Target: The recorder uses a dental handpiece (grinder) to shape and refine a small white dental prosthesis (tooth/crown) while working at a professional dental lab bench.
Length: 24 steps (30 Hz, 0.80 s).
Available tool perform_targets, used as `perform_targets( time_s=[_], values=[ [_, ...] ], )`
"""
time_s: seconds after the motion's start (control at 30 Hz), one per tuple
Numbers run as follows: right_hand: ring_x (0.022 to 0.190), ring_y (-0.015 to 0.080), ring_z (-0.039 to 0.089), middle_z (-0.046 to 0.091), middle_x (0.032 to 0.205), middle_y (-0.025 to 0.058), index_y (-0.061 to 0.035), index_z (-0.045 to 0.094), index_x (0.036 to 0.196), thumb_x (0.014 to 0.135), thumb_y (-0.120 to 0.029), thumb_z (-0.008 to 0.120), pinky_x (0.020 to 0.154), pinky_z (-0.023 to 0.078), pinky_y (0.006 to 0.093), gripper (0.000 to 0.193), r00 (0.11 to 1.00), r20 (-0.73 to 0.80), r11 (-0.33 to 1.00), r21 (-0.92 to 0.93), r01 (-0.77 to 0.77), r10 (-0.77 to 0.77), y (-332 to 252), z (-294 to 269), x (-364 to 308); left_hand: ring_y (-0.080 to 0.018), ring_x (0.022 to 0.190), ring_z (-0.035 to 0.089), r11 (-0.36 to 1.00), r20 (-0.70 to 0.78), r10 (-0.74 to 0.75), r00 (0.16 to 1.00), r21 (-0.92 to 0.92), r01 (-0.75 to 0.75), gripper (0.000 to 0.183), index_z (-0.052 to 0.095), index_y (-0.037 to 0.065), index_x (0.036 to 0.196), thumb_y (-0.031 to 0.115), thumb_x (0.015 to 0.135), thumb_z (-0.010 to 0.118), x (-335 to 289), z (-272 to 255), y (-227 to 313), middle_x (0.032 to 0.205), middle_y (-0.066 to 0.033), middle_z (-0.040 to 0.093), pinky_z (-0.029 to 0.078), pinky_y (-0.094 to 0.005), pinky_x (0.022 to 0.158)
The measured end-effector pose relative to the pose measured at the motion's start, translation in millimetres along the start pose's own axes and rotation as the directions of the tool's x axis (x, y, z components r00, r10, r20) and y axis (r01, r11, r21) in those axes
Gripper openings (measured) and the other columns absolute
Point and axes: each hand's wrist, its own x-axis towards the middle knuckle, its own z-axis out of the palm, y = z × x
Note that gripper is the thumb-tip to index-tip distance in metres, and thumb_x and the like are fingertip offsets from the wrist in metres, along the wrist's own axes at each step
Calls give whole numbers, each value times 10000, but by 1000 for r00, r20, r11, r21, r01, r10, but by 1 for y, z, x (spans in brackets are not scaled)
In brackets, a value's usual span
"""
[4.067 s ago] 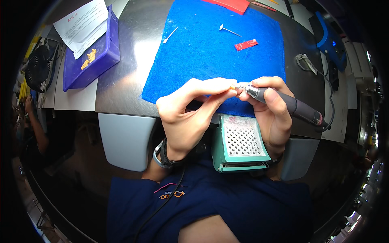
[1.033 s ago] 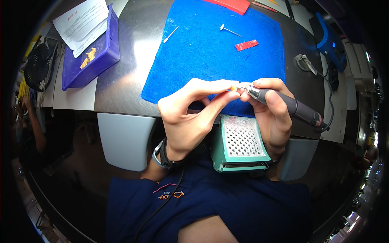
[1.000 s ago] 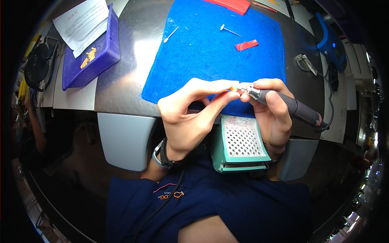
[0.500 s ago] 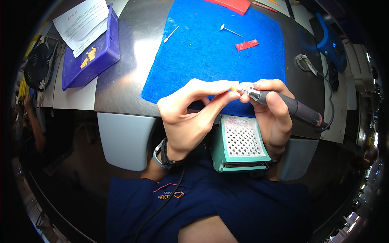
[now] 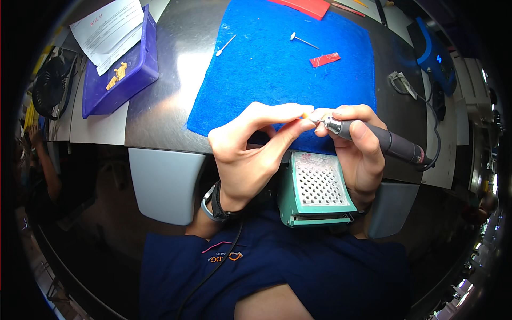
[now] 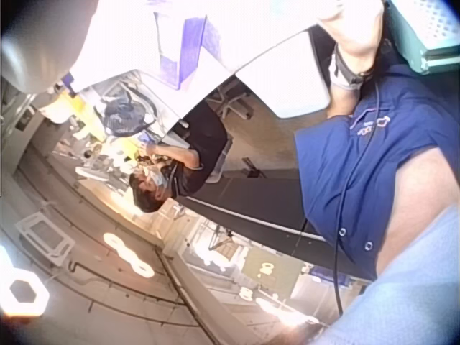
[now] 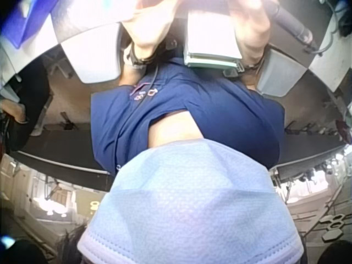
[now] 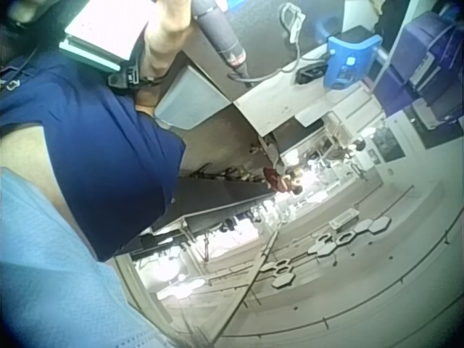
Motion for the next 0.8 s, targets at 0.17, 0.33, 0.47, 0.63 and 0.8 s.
perform_targets(
  time_s=[0.17, 0.33, 0.47, 0.63, 0.8],
  values=[
    [970, 287, 681, 682, 1064, 256, 107, 610, 1108, 948, -130, 549, 943, 534, 414, 292, 999, -41, 998, 68, -8, 11, 0, -1, -1, -258, 952, 743, 995, 112, -6, 994, 97, -5, 260, 608, -56, 1068, -135, 849, 725, 4, -3, 4, 1025, -223, 733, 617, -324, 837],
    [978, 291, 681, 677, 1054, 263, 110, 597, 1121, 949, -139, 552, 951, 534, 415, 306, 999, -25, 997, 72, -20, 22, 1, 1, 0, -257, 941, 743, 998, 100, 2, 995, 68, -9, 273, 607, -59, 1094, -132, 854, 718, 3, -4, 5, 1037, -217, 729, 615, -327, 845],
    [991, 298, 682, 673, 1054, 270, 114, 587, 1126, 954, -139, 548, 959, 534, 421, 308, 998, -41, 995, 90, -35, 39, -2, 3, 0, -250, 937, 744, 996, 124, 8, 992, 84, -19, 279, 617, -58, 1100, -127, 851, 724, 2, -6, 4, 1050, -212, 729, 612, -324, 837],
    [991, 297, 681, 673, 1056, 271, 112, 588, 1108, 955, -126, 539, 962, 532, 420, 287, 995, -87, 994, 107, -32, 41, -1, 3, 1, -214, 933, 741, 990, 139, 44, 989, 124, -61, 279, 631, -52, 1111, -118, 857, 724, 4, -4, 4, 1070, -196, 738, 605, -297, 811],
    [968, 283, 678, 679, 1038, 268, 104, 594, 1103, 953, -114, 535, 942, 534, 408, 271, 999, -46, 997, 75, -13, 17, 2, 0, 1, -191, 908, 744, 999, 85, -42, 996, 33, 39, 246, 687, -41, 1095, -108, 860, 719, 3, -1, 6, 1031, -165, 752, 602, -278, 785]
  ],
)
